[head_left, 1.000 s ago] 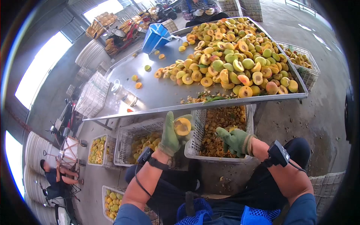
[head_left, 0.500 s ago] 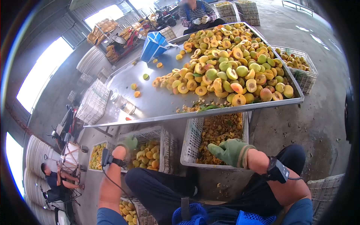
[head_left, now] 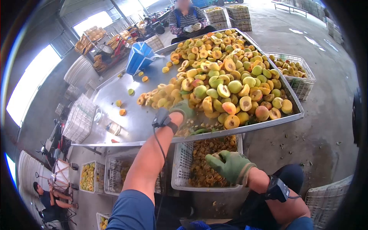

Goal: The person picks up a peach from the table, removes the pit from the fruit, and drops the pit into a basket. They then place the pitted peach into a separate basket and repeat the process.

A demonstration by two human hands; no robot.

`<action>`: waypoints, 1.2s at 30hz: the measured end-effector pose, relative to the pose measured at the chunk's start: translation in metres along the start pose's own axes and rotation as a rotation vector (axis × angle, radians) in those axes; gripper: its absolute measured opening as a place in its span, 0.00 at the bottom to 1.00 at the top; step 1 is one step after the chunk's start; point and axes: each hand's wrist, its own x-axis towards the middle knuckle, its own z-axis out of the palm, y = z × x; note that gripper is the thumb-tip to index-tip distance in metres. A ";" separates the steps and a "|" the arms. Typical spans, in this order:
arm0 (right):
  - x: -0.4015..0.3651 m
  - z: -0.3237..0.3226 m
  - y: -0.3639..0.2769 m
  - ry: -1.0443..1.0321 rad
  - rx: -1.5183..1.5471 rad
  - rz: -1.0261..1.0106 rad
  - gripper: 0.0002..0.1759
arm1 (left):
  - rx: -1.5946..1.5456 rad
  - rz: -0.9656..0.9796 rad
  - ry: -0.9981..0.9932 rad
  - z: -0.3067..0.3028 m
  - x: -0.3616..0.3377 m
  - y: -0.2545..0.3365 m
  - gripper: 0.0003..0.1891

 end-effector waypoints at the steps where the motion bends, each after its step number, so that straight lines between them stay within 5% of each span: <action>1: 0.006 -0.002 0.006 0.056 0.070 -0.004 0.19 | 0.047 0.057 -0.026 0.012 0.011 -0.001 0.31; 3: 0.007 -0.026 -0.008 0.014 0.237 -0.017 0.27 | 0.117 0.165 -0.149 -0.003 0.008 0.005 0.33; 5: 0.017 -0.039 -0.017 -0.043 0.425 0.060 0.29 | -0.203 0.068 -0.270 -0.046 -0.017 0.029 0.33; 8: 0.035 -0.043 -0.024 -0.160 0.702 0.231 0.22 | -1.208 -0.220 -0.409 -0.057 -0.062 0.021 0.29; 14: 0.066 -0.020 -0.032 -0.179 0.851 0.096 0.18 | -1.815 -0.051 -0.118 -0.053 -0.152 0.061 0.23; 18: 0.077 -0.012 -0.029 -0.160 0.793 0.106 0.17 | -1.406 0.229 0.097 -0.035 -0.164 0.058 0.25; 19: 0.078 -0.012 -0.028 -0.178 0.777 0.151 0.17 | -1.652 0.065 -0.014 -0.036 -0.165 0.059 0.26; 21: 0.086 0.010 -0.013 -0.048 0.675 0.003 0.16 | -1.234 0.176 0.016 -0.037 -0.165 0.039 0.26; 25: 0.089 0.028 -0.006 0.122 0.358 -0.171 0.14 | -1.113 0.194 0.069 -0.045 -0.166 0.043 0.18; 36: 0.083 0.028 -0.016 0.144 0.107 -0.162 0.13 | -1.203 0.013 0.077 -0.052 -0.173 0.058 0.21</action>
